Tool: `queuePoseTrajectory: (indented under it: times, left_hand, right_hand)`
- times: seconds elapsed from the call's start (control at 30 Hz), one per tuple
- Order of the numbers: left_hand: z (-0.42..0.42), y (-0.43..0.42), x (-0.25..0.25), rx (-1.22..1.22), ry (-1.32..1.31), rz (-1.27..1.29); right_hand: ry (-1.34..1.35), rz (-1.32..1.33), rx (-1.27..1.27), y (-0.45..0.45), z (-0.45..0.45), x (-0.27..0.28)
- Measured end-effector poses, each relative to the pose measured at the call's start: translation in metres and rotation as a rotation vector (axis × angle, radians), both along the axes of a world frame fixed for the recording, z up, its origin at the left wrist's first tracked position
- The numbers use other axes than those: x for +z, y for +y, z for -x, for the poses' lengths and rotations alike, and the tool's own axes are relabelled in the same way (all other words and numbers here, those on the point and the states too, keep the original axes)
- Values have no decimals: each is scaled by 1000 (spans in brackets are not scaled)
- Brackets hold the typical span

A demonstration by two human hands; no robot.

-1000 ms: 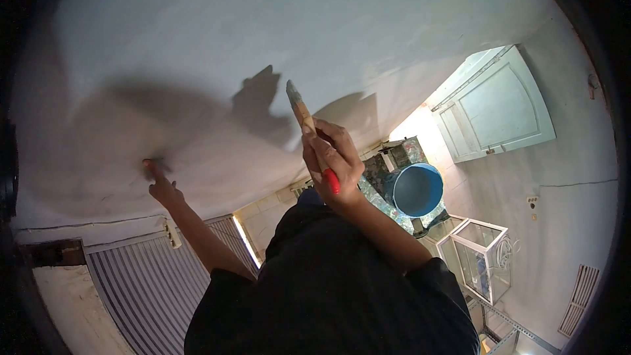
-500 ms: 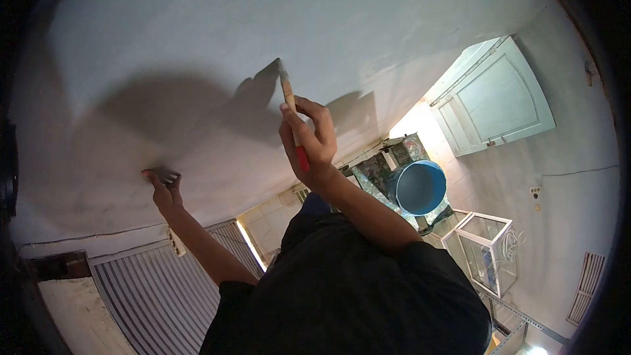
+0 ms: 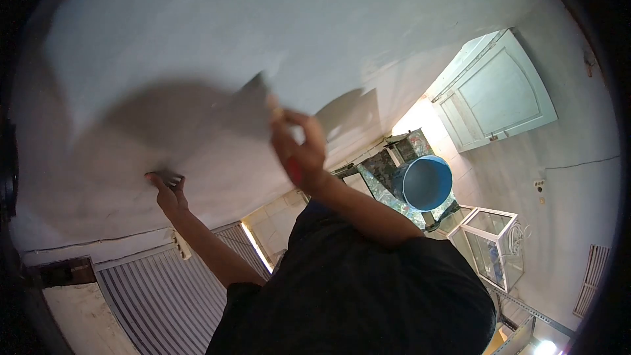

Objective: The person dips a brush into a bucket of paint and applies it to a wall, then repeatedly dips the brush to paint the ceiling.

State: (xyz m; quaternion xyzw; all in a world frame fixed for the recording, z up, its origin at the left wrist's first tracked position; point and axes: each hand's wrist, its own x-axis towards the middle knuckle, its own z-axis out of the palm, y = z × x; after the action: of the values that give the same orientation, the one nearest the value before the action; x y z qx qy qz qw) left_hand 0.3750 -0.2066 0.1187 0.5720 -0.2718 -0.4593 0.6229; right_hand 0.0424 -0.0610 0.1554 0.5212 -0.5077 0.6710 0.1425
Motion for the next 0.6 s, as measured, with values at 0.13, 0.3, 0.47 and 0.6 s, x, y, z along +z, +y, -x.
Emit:
queuePoseTrajectory:
  times: [0.13,0.3,0.47,0.6]
  left_hand:
    - [4,0,5,5,-23,-26]
    - [6,2,9,21,-16,-41]
    - [-1,-1,0,13,-2,-24]
    - [2,2,6,-15,-17,-33]
  right_hand:
    - [23,-15,-112,-14,30,2]
    - [199,-14,144,-30,-28,-1]
    - [233,-2,440,-33,-84,4]
    - [226,1,531,-32,-68,9]
